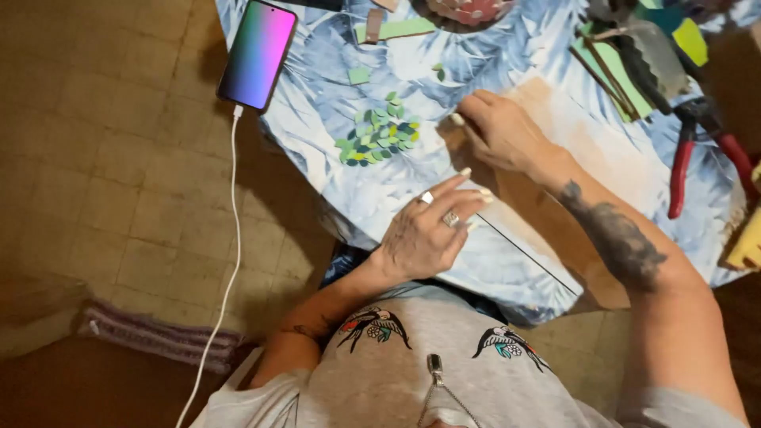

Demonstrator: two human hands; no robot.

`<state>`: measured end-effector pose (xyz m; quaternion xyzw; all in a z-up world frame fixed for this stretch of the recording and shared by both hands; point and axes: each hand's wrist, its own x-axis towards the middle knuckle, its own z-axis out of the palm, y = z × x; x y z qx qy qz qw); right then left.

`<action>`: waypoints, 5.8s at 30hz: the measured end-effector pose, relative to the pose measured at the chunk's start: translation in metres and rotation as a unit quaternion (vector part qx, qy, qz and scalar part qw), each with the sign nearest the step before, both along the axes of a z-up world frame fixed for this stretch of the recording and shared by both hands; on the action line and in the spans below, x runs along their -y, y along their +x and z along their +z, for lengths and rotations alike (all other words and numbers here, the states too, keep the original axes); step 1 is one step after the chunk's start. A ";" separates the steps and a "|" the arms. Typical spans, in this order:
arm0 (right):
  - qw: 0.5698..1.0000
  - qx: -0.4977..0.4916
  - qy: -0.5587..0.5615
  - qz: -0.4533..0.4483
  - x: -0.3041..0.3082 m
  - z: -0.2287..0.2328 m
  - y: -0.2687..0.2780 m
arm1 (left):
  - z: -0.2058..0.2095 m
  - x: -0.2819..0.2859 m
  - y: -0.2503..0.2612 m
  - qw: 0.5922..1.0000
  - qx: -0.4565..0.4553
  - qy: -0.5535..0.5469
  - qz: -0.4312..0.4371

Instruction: Sanding the edges of small mosaic tiles by rubbing them against a sheet of sandpaper on a table.

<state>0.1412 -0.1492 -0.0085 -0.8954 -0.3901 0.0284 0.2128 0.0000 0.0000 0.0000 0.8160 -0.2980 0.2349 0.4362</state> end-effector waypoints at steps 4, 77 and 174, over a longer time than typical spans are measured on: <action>0.996 -0.062 -0.056 0.036 -0.042 0.021 0.023 | 0.009 -0.014 0.010 1.000 0.008 -0.008 -0.004; 0.983 0.182 -0.002 0.024 -0.022 0.004 0.059 | 0.011 -0.024 0.029 0.999 -0.024 -0.007 -0.027; 0.941 0.313 -0.043 -0.121 0.045 -0.026 -0.006 | 0.000 0.034 -0.015 0.944 -0.041 0.322 -0.063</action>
